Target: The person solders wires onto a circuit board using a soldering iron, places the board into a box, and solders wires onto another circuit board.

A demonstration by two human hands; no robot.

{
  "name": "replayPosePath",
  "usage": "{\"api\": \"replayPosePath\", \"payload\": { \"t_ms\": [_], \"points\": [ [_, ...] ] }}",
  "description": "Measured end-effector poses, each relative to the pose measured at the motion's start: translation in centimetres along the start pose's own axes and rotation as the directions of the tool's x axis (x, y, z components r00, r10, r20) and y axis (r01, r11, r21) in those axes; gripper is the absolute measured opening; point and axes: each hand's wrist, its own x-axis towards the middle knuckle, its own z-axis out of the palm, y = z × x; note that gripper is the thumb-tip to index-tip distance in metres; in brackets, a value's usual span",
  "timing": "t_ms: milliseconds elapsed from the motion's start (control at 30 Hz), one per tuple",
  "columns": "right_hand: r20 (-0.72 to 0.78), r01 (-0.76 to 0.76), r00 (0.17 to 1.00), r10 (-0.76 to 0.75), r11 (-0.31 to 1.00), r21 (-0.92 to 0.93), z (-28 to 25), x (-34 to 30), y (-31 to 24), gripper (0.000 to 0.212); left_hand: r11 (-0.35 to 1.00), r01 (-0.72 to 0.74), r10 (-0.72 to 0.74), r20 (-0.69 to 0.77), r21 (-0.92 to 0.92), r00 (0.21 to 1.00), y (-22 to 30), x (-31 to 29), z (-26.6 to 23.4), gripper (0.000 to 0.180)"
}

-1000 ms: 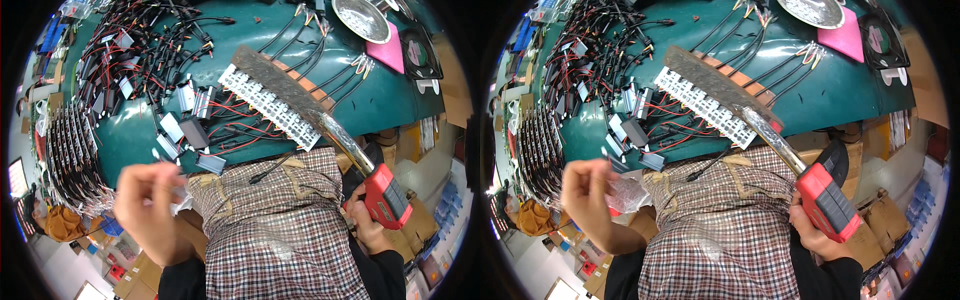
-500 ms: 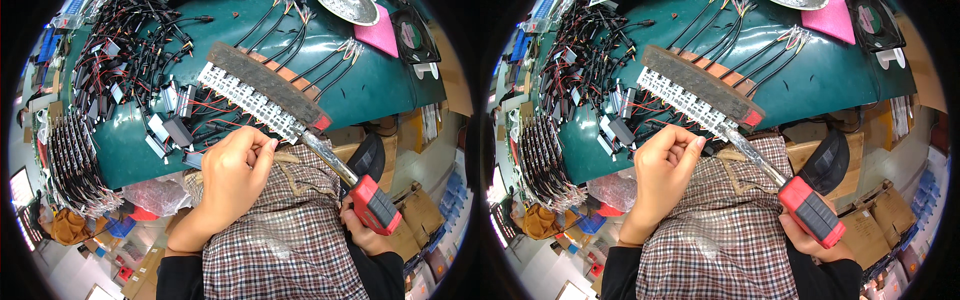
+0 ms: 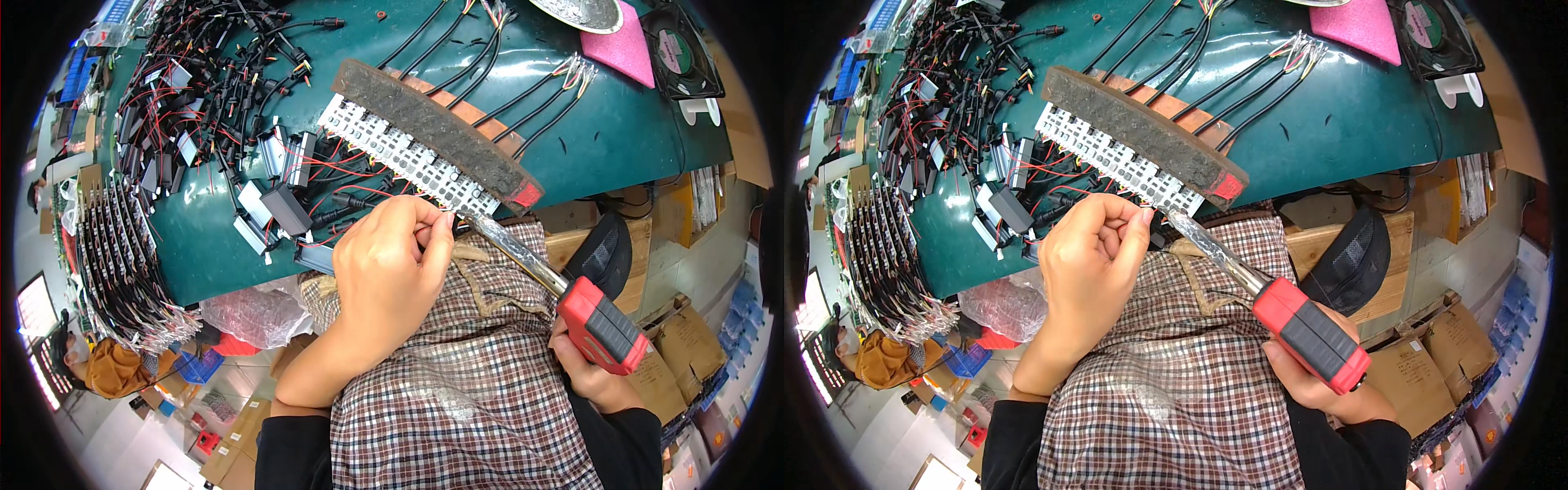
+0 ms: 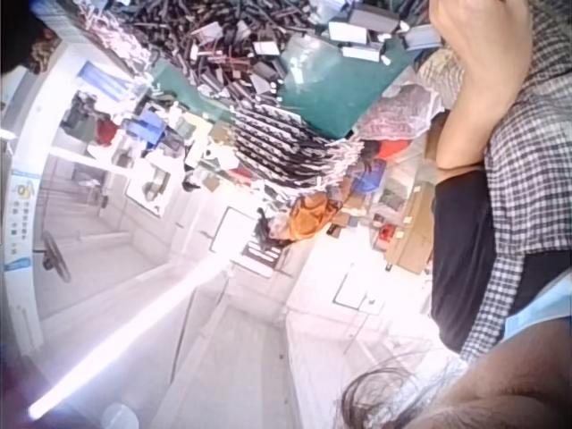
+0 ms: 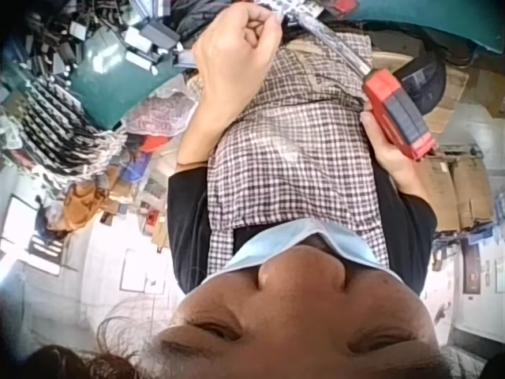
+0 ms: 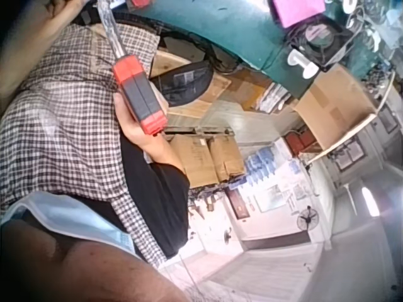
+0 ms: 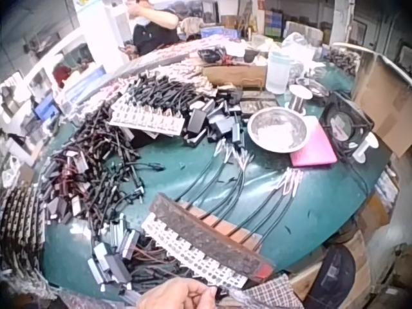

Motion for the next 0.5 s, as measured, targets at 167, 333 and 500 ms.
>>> {"api": "replayPosePath", "payload": {
  "t_ms": [167, 333, 500],
  "points": [
    [-0.011, 0.04, 0.999, -0.04, 0.999, 0.018, 0.32, 0.04, 0.5, 0.025, 1.0, -0.013, 0.013, -0.005, 0.013, 1.0, -0.02, 0.11, 0.03, 0.017],
    [-0.032, 0.028, 0.999, -0.026, 0.999, 0.044, 0.46, 0.08, 0.42, 0.023, 1.0, -0.014, 0.014, -0.001, 0.017, 1.0, -0.02, 0.12, 0.06, 0.018],
    [-0.018, 0.011, 1.0, -0.01, 1.0, 0.016, -0.14, -0.18, -0.16, 0.022, 1.0, -0.009, 0.009, 0.003, 0.012, 1.0, 0.03, 0.17, 0.09, 0.019]
  ]
}}
